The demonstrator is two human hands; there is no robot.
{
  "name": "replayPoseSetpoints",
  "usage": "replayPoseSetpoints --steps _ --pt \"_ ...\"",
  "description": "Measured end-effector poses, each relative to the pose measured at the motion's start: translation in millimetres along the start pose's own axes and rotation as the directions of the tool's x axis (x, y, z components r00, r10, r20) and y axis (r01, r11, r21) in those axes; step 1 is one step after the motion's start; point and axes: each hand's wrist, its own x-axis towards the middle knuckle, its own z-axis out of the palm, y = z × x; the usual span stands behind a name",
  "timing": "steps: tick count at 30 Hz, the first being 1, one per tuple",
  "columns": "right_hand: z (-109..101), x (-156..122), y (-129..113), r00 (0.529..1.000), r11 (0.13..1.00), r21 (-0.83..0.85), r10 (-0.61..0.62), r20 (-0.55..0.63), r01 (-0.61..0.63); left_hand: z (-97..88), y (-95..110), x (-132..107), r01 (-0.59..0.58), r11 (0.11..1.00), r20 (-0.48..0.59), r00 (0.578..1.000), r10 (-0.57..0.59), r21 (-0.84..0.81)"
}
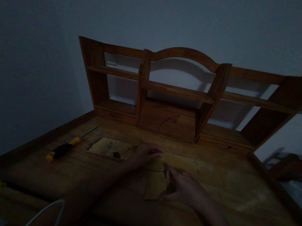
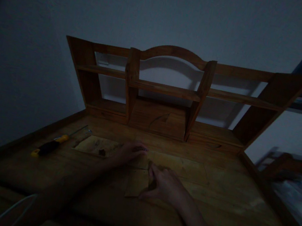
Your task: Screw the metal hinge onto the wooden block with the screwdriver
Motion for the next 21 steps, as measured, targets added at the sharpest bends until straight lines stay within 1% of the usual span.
replayPoseSetpoints --steps 3,6,10,13,16,18,19,21 --pt "-2 2 -1 0.999 0.999 0.021 -0.025 -0.027 0.026 1.0 -1 0 0.014 1.000 -0.010 1.000 -0.014 -0.017" --pt "-5 4 -1 0.992 0.999 0.036 -0.024 -0.120 0.028 2.3 -4 1 -0.002 0.999 -0.027 1.000 0.001 -0.037" --pt "-6 10 9 0.955 0.999 0.033 0.016 -0.297 -0.006 3.1 -6 2 -0.036 0.999 -0.041 0.999 0.034 -0.035" --pt "-4 15 18 0.925 0.999 0.042 0.025 -0.378 -0.010 4.1 -5 3 -0.046 0.999 -0.046 0.998 0.045 -0.017" --pt "-4 19 27 0.901 0.998 0.056 0.036 -0.432 -0.013 3.2 -7 4 -0.067 0.997 -0.106 0.992 0.070 0.031" --pt "-3 21 32 0.888 0.998 0.058 0.048 -0.458 -0.024 -3.2 -12 5 -0.077 0.993 -0.169 0.981 0.092 0.092" --pt "-3 22 35 0.881 0.998 0.056 0.058 -0.469 -0.036 -9.4 -16 6 -0.069 0.988 -0.192 0.977 0.096 0.140" --pt "-3 24 40 0.872 0.997 0.054 0.078 -0.484 -0.060 -29.1 -26 5 0.000 0.962 -0.208 0.976 0.059 0.274"
